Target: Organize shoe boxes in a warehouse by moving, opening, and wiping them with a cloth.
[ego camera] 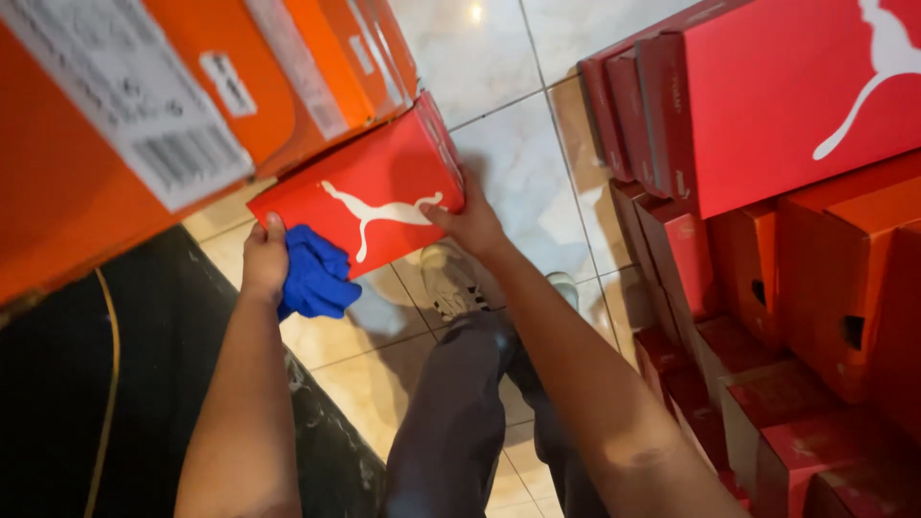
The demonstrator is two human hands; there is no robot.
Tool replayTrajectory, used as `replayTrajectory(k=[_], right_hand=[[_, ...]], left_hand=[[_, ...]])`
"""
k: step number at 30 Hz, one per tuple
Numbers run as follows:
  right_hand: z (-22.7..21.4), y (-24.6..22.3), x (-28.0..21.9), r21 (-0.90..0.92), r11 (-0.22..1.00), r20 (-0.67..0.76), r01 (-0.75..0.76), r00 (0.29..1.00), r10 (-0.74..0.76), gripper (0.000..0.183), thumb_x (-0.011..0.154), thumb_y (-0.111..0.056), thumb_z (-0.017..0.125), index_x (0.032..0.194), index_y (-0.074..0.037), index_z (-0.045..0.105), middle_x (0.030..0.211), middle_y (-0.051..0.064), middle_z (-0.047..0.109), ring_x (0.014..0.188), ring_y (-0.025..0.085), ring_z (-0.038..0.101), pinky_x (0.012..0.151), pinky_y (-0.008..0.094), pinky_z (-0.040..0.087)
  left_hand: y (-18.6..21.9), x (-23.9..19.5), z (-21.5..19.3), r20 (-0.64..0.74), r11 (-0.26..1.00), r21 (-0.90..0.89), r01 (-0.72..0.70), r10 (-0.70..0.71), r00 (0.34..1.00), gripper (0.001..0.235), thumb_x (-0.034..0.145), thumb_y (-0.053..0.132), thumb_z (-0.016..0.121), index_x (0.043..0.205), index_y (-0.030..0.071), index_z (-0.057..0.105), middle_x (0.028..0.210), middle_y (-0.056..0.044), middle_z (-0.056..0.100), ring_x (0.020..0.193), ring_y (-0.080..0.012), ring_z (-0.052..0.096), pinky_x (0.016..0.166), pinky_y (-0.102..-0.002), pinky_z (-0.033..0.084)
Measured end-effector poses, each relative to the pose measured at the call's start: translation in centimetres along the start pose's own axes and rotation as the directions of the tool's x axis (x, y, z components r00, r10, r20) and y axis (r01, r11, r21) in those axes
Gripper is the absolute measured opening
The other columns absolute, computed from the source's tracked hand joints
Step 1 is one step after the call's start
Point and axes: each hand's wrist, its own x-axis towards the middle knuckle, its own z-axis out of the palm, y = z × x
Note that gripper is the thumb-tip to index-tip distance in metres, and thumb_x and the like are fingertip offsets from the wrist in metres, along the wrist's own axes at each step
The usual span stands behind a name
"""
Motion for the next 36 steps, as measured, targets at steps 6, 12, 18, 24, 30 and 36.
replayTrajectory(k=[6, 12, 18, 24, 30, 36], right_hand=[[-1.1, 1.4, 0.7, -0.068, 0.995, -0.021, 0.068, 0.997, -0.069, 0.096, 0.082, -0.041, 0.083, 0.156, -0.006, 0.034, 0.147, 0.035, 0.049, 0.137, 0.049, 0.048, 0.117, 0.052, 0.04], [-1.3, -0.9, 0.3, -0.158, 0.983, -0.028, 0.091, 0.995, -0.096, 0.098, 0.076, -0.045, 0.087, 0.154, -0.004, 0.043, 0.15, 0.024, 0.049, 0.14, 0.039, 0.048, 0.116, 0.045, 0.042], [-1.5, -0.3, 1.1, -0.138, 0.989, 0.015, 0.049, 0.999, -0.047, 0.102, 0.077, -0.047, 0.084, 0.156, -0.006, 0.036, 0.153, 0.024, 0.045, 0.141, 0.036, 0.048, 0.115, 0.043, 0.044], [-2.3, -2.2, 0.4, 0.062, 0.976, 0.05, 0.21, 0.976, -0.213, 0.098, 0.076, -0.017, 0.087, 0.149, 0.016, 0.03, 0.148, 0.044, 0.037, 0.139, 0.057, 0.038, 0.114, 0.058, 0.041], [-2.0, -0.1, 2.3, -0.043, 0.969, 0.042, 0.243, 0.97, -0.241, 0.117, 0.065, -0.042, 0.095, 0.152, 0.008, 0.035, 0.158, 0.036, 0.027, 0.148, 0.048, 0.031, 0.123, 0.05, 0.03], [-2.9, -2.7, -3.4, -0.17, 0.977, -0.082, 0.13, 0.986, -0.146, 0.105, 0.081, -0.055, 0.079, 0.158, -0.002, 0.03, 0.158, 0.03, 0.033, 0.146, 0.044, 0.037, 0.123, 0.052, 0.031]], left_hand=[[0.4, 1.4, -0.9, 0.004, 0.998, 0.037, -0.048, 0.048, 0.999, 0.064, 0.112, 0.05, 0.042, 0.143, -0.005, 0.054, 0.14, -0.033, 0.055, 0.137, -0.0455, 0.047, 0.114, -0.056, 0.036], [0.3, 2.0, -0.8, 0.018, 0.997, 0.059, -0.04, 0.039, 0.999, 0.065, 0.112, 0.05, 0.041, 0.143, -0.005, 0.055, 0.139, -0.032, 0.057, 0.137, -0.0441, 0.047, 0.114, -0.057, 0.036], [3.0, -0.5, -1.2, 0.034, 0.995, 0.095, 0.019, -0.022, 0.999, 0.073, 0.11, 0.055, 0.038, 0.148, -0.007, 0.047, 0.147, -0.031, 0.051, 0.141, -0.0424, 0.043, 0.117, -0.055, 0.033], [2.2, -0.4, -0.5, 0.025, 0.996, 0.085, 0.007, -0.009, 1.0, 0.069, 0.113, 0.051, 0.034, 0.152, -0.005, 0.044, 0.148, -0.032, 0.049, 0.142, -0.043, 0.042, 0.119, -0.055, 0.032], [1.5, 0.0, 0.1, 0.0, 0.991, 0.119, 0.068, -0.069, 0.998, 0.07, 0.112, 0.057, 0.031, 0.152, 0.0, 0.045, 0.146, -0.03, 0.052, 0.139, -0.0448, 0.045, 0.116, -0.057, 0.035], [2.9, -2.2, -0.5, -0.099, 0.96, 0.237, 0.15, -0.13, 0.987, 0.073, 0.109, 0.066, 0.034, 0.159, 0.014, 0.032, 0.151, -0.021, 0.051, 0.139, -0.041, 0.047, 0.115, -0.056, 0.037]])
